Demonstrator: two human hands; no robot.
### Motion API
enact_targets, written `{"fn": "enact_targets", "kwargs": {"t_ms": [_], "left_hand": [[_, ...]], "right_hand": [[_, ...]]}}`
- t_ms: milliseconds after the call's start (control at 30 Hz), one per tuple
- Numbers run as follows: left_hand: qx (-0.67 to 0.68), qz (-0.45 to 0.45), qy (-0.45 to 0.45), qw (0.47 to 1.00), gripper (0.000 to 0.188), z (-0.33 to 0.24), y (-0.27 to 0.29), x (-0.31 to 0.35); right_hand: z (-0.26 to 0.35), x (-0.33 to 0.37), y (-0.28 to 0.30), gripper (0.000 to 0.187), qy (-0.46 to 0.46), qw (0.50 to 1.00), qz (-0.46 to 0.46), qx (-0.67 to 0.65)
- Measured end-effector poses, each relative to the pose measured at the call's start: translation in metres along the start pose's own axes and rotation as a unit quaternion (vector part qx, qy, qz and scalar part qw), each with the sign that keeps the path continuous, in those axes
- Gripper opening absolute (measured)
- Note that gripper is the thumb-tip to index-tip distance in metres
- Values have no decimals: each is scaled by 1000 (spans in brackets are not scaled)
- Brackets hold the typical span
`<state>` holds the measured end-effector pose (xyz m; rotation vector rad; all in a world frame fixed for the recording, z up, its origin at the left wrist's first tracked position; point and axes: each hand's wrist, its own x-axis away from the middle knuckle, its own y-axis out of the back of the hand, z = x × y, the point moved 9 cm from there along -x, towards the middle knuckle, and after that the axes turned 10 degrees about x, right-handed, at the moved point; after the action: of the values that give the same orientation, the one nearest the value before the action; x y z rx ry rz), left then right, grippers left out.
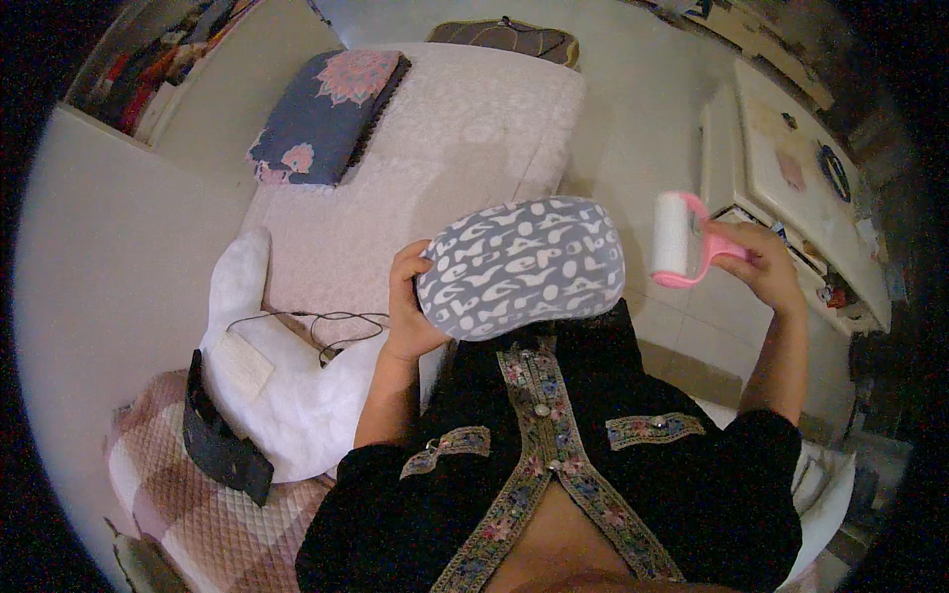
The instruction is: The person uses a pink lint roller to clean a green stuffed dinosaur toy and a patterned neck pillow. They roll the sticky surface over the fabric of both items, removing lint and debris. The person also peels off a used sheet from the roller to expose a fresh surface.
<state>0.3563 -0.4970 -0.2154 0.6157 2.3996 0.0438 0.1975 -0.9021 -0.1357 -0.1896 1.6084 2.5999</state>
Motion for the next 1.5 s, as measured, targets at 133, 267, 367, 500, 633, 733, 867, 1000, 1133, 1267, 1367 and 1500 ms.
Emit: {"fn": "enact_targets", "kwargs": {"t_ms": [133, 267, 367, 500, 633, 733, 867, 1000, 1133, 1267, 1367, 1500], "left_hand": [[38, -1, 2, 999, 86, -3, 1, 0], [28, -22, -12, 999, 87, 2, 9, 5], [39, -56, 26, 997, 89, 20, 20, 9], [101, -171, 143, 970, 81, 72, 48, 34], [261, -246, 202, 912, 71, 97, 73, 37], [358, -305, 177, 865, 67, 119, 91, 50], [495, -318, 233, 774, 57, 142, 62, 54], [521, -263, 288, 759, 53, 156, 28, 62], [493, -271, 315, 764, 52, 169, 10, 84], [464, -338, 411, 708, 46, 196, 15, 120], [479, -327, 434, 689, 43, 199, 6, 119], [453, -319, 464, 691, 48, 223, 5, 133]], "right_hand": [[32, -17, 12, 45, 28, 954, -155, -253], [87, -59, -34, 45, 104, 980, -40, -166], [77, -69, -71, 44, 58, 967, -17, -248], [19, -51, -107, 44, 5, 963, -38, -268], [1, -28, -146, 41, -49, 974, 49, -216], [-15, -32, -131, 41, -122, 948, -67, -285], [22, -66, -77, 39, -104, 925, -142, -338], [56, -115, -85, 38, -78, 925, -102, -358], [36, -119, -146, 37, -70, 949, -47, -305], [5, -68, -179, 37, -104, 979, -6, -176], [-14, -8, -190, 39, -133, 970, 68, -190], [-1, 22, -155, 39, -193, 960, 133, -153]]}}
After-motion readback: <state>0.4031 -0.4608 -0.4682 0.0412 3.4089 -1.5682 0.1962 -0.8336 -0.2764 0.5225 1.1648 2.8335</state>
